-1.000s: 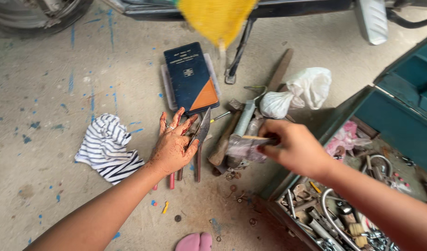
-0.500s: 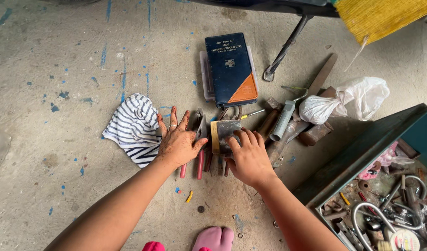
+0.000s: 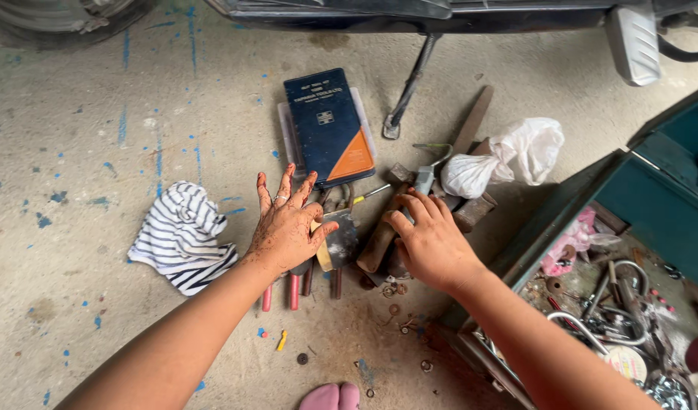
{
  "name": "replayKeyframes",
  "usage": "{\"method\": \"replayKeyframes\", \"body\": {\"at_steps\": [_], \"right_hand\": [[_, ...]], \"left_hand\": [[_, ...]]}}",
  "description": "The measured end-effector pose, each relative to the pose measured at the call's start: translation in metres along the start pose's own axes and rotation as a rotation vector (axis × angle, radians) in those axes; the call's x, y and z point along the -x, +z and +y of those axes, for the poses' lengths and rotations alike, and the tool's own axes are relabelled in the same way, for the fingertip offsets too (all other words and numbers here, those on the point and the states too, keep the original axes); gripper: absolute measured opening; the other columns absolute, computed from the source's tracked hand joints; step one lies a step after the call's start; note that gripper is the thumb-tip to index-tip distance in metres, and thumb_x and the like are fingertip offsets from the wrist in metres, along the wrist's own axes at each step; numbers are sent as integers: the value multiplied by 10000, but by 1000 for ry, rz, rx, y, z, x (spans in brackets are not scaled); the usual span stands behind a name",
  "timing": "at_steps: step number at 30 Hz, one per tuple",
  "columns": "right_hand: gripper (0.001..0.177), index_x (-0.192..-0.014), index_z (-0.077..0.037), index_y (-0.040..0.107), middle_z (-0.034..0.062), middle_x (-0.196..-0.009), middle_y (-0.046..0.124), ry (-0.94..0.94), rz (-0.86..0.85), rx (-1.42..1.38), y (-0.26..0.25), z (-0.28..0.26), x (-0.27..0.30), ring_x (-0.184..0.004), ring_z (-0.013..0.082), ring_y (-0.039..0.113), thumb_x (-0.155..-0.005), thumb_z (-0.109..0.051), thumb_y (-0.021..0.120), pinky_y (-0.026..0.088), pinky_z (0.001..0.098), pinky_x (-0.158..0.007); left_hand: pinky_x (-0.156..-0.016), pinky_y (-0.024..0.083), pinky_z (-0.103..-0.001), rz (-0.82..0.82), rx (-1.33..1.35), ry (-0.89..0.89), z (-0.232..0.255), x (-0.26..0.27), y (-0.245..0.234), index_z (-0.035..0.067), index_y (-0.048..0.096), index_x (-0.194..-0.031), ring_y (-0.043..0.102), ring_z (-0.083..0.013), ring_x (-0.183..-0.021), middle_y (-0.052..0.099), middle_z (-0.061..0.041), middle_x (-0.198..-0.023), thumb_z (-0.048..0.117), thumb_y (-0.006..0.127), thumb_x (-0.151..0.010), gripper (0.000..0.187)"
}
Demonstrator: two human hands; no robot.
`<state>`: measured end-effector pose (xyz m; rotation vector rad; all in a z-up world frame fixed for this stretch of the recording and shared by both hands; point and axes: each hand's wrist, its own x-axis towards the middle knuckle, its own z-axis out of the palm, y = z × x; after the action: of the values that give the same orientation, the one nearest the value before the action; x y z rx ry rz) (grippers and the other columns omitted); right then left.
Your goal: The person sorts through a cluttered teal toolbox, picking up various tools and metal parts one by one and placing them on the floor beside the box. They handle pliers, hammers, metal hooks, and small hardware pieces, gradually clearing space inside the toolbox.
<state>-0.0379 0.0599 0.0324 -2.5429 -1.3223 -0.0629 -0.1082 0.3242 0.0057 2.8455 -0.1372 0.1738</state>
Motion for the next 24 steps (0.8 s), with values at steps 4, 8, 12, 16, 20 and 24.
{"method": "replayKeyframes", "body": {"at_steps": [4,8,12,16,20,24], "right_hand": [[465,-1291,-74,608,211,-1457,486,-60,-147,152,-45,48,21,-1429,389,367,-827,-95,617,279,512,-1164],[543,-1380,-103,570,182,-1558,416,5,-347,310,-94,100,57,-1479,372,318,-839,-124,598,240,489,-1179],[568,-1434,-197,555,138,-1590,391,179,-465,355,-121,136,120,-1454,332,300,-867,-184,585,244,472,-1188],[573,-1486,-235,479,105,-1596,368,460,-602,321,-105,160,168,-1491,289,288,-927,-314,578,230,460,-1237],[553,-1533,-251,389,120,-1616,300,611,-687,267,-80,183,197,-1524,301,248,-998,-295,522,167,486,-1265],[685,-1587,-228,241,82,-1692,108,653,-698,213,-58,198,196,-1554,310,146,-980,-295,550,105,534,-1240]], "left_hand": [[-1154,-6,-749,7,18,141,37,-31,8,116,730,-856,164,-437,-1529,423,-175,-1574,458,707,-882,343],[-1159,24,-757,17,63,281,86,-61,22,116,717,-959,178,-437,-1531,432,-165,-1578,452,708,-889,343],[-1177,26,-730,-54,237,201,157,-84,46,139,681,-1119,151,-458,-1530,400,-182,-1590,443,707,-888,383],[-1180,-4,-695,-332,436,-11,236,-94,76,174,567,-1315,29,-489,-1532,226,-242,-1627,445,700,-895,517],[-1183,6,-695,-375,262,105,273,-110,96,128,351,-1500,-3,-521,-1531,54,-304,-1654,398,702,-904,743],[-1162,16,-715,-267,186,122,290,-132,106,155,102,-1620,4,-507,-1531,-35,-296,-1661,361,687,-909,944]]}}
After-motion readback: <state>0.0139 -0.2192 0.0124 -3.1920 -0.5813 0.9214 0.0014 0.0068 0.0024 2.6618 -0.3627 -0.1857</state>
